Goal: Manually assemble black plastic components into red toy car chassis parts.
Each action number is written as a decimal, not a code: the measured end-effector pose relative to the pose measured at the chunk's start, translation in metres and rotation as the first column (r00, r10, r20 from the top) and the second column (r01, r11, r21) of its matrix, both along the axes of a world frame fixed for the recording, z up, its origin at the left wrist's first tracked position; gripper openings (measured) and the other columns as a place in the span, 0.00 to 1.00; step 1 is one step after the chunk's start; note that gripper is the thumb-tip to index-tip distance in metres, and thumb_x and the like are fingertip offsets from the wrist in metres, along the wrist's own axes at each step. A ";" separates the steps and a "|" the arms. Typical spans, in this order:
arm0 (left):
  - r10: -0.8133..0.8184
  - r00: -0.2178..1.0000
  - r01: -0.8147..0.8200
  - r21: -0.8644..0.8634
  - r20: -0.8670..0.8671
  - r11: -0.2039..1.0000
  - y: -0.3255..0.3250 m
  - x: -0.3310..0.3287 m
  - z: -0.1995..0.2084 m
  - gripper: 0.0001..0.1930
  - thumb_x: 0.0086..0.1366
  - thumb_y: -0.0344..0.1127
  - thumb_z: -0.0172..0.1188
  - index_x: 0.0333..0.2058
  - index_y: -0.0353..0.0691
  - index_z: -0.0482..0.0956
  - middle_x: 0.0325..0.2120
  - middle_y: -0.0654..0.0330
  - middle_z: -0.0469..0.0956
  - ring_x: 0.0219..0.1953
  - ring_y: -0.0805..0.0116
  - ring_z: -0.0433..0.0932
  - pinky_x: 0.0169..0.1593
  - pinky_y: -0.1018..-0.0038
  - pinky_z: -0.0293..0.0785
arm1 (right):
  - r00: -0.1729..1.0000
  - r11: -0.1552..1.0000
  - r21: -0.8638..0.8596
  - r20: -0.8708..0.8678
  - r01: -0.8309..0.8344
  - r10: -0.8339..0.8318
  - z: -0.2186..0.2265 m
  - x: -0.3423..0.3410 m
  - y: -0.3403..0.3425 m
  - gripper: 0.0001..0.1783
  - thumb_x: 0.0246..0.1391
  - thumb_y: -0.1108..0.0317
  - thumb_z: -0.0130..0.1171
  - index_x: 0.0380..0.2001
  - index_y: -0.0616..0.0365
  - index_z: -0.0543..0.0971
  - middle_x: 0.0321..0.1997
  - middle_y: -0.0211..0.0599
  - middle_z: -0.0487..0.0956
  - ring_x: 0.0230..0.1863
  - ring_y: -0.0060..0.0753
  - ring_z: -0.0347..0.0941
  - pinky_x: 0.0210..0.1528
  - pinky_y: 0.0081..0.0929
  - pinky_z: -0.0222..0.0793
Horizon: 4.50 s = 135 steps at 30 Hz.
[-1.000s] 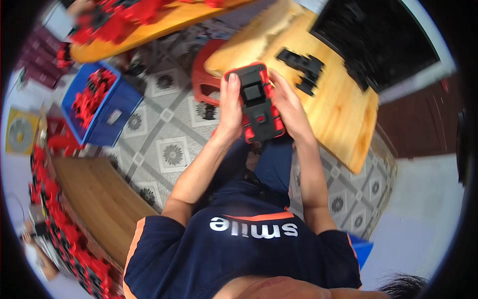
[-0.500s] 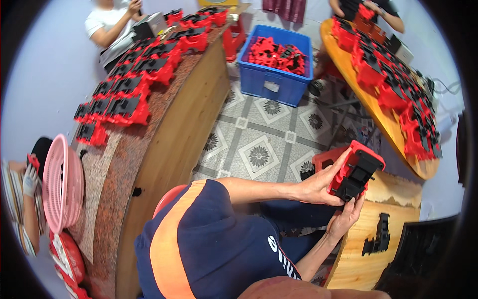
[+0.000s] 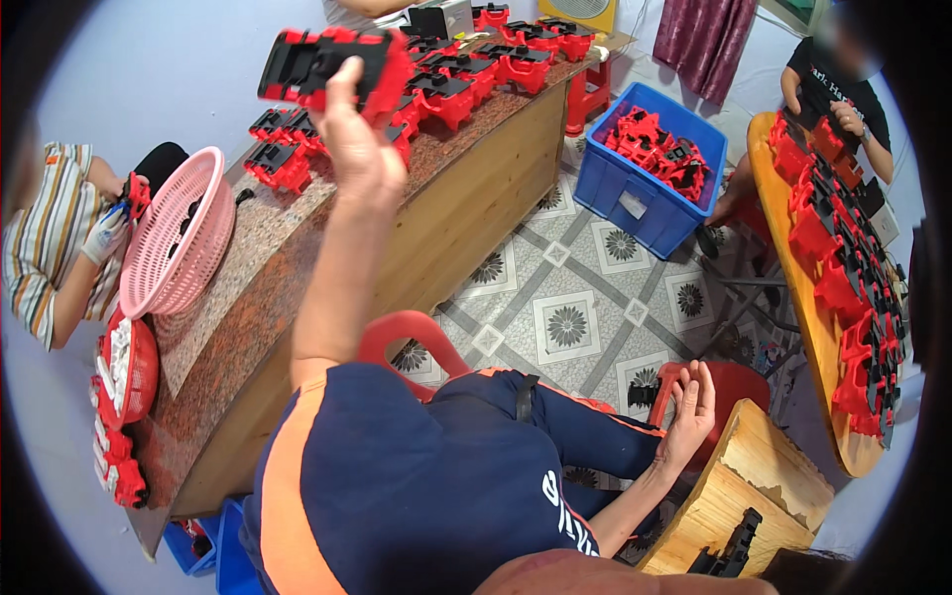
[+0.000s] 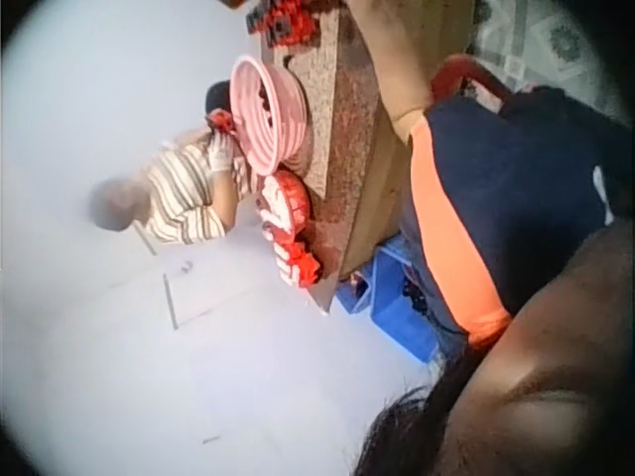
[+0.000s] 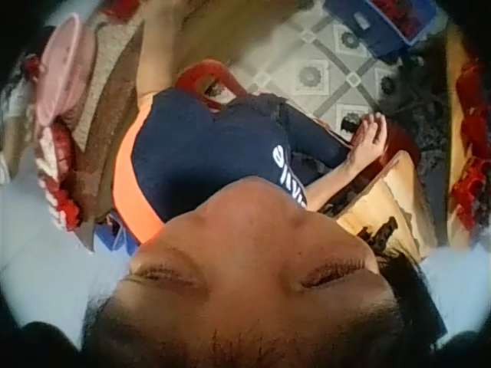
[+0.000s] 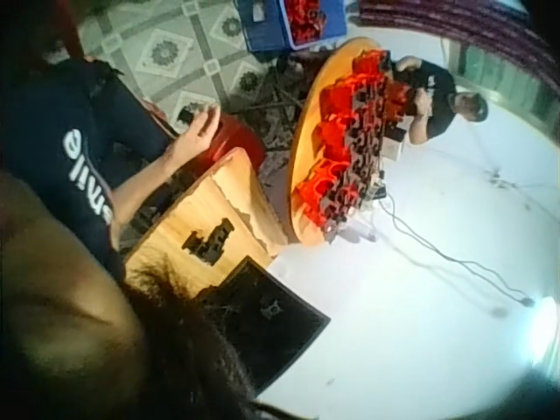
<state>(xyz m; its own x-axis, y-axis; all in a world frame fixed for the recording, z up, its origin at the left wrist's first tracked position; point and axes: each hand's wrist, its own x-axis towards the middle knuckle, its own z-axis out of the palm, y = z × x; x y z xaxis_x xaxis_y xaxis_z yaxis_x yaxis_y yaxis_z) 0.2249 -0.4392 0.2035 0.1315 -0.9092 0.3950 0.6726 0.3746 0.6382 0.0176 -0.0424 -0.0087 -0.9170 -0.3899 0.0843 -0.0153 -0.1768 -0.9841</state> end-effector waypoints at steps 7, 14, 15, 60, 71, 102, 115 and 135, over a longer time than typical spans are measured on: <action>-0.053 0.925 -0.101 0.376 0.377 0.921 -0.021 0.095 -0.073 0.18 0.61 0.49 0.57 0.47 0.50 0.78 0.42 0.64 0.82 0.42 0.68 0.80 0.44 0.67 0.72 | 0.996 0.997 -0.022 0.040 0.076 -0.075 -0.021 -0.001 0.033 0.21 0.66 0.66 0.53 0.58 0.67 0.71 0.56 0.44 0.77 0.54 0.31 0.75 0.52 0.23 0.73; -0.191 0.910 -0.099 0.642 0.367 0.760 -0.069 0.141 -0.125 0.22 0.57 0.55 0.61 0.46 0.49 0.78 0.41 0.61 0.82 0.44 0.65 0.79 0.52 0.61 0.69 | 0.995 0.996 -0.026 0.051 0.090 -0.089 -0.032 0.035 0.056 0.20 0.66 0.65 0.54 0.56 0.66 0.73 0.53 0.41 0.79 0.51 0.28 0.76 0.51 0.21 0.73; -0.210 0.915 -0.072 0.652 0.344 0.755 -0.088 0.144 -0.132 0.23 0.58 0.55 0.61 0.47 0.48 0.77 0.42 0.60 0.82 0.45 0.64 0.79 0.52 0.60 0.71 | 0.994 0.995 -0.022 0.038 0.100 -0.099 -0.035 0.041 0.059 0.19 0.66 0.66 0.54 0.56 0.65 0.74 0.52 0.41 0.79 0.50 0.27 0.76 0.50 0.21 0.73; -0.101 0.599 0.135 -0.224 0.794 -0.965 0.752 -0.124 -0.238 0.39 0.60 0.65 0.53 0.59 0.39 0.70 0.63 0.37 0.59 0.62 0.40 0.59 0.63 0.51 0.53 | -0.150 -0.186 0.668 -0.111 0.721 -0.982 -0.390 0.170 0.657 0.62 0.39 0.35 0.68 0.70 0.54 0.52 0.71 0.56 0.54 0.71 0.67 0.48 0.61 0.76 0.47; -0.083 0.567 0.187 -0.226 0.820 -0.956 0.751 -0.127 -0.233 0.40 0.58 0.70 0.54 0.53 0.37 0.74 0.61 0.35 0.62 0.62 0.37 0.59 0.63 0.46 0.57 | -0.129 -0.286 0.846 -0.255 0.450 -0.958 -0.408 0.106 0.719 0.47 0.41 0.46 0.70 0.64 0.39 0.61 0.63 0.44 0.63 0.58 0.57 0.67 0.51 0.66 0.62; -0.206 0.635 0.156 -0.384 0.745 -0.910 0.740 -0.113 -0.229 0.34 0.60 0.51 0.60 0.64 0.45 0.65 0.64 0.49 0.59 0.65 0.51 0.58 0.65 0.57 0.49 | -0.625 -0.644 -0.155 0.158 0.749 -0.765 -0.135 0.468 0.550 0.36 0.44 0.63 0.76 0.55 0.64 0.71 0.42 0.32 0.71 0.37 0.23 0.68 0.42 0.24 0.71; -0.669 0.412 0.194 -0.777 0.619 -0.600 0.694 -0.053 -0.155 0.38 0.45 0.40 0.72 0.59 0.56 0.72 0.53 0.55 0.75 0.56 0.54 0.72 0.50 0.61 0.76 | 0.092 0.113 0.061 0.284 0.992 -0.955 0.059 0.375 0.416 0.33 0.67 0.39 0.39 0.53 0.59 0.73 0.43 0.37 0.80 0.38 0.25 0.77 0.36 0.26 0.73; -0.469 0.725 0.177 -0.794 0.505 -0.581 0.696 -0.049 -0.222 0.30 0.63 0.53 0.62 0.61 0.49 0.71 0.64 0.55 0.63 0.65 0.54 0.58 0.66 0.58 0.47 | -0.420 -0.236 0.928 -0.099 0.289 -0.902 -0.406 0.592 0.410 0.44 0.41 0.45 0.71 0.60 0.55 0.72 0.52 0.47 0.78 0.53 0.49 0.76 0.55 0.39 0.70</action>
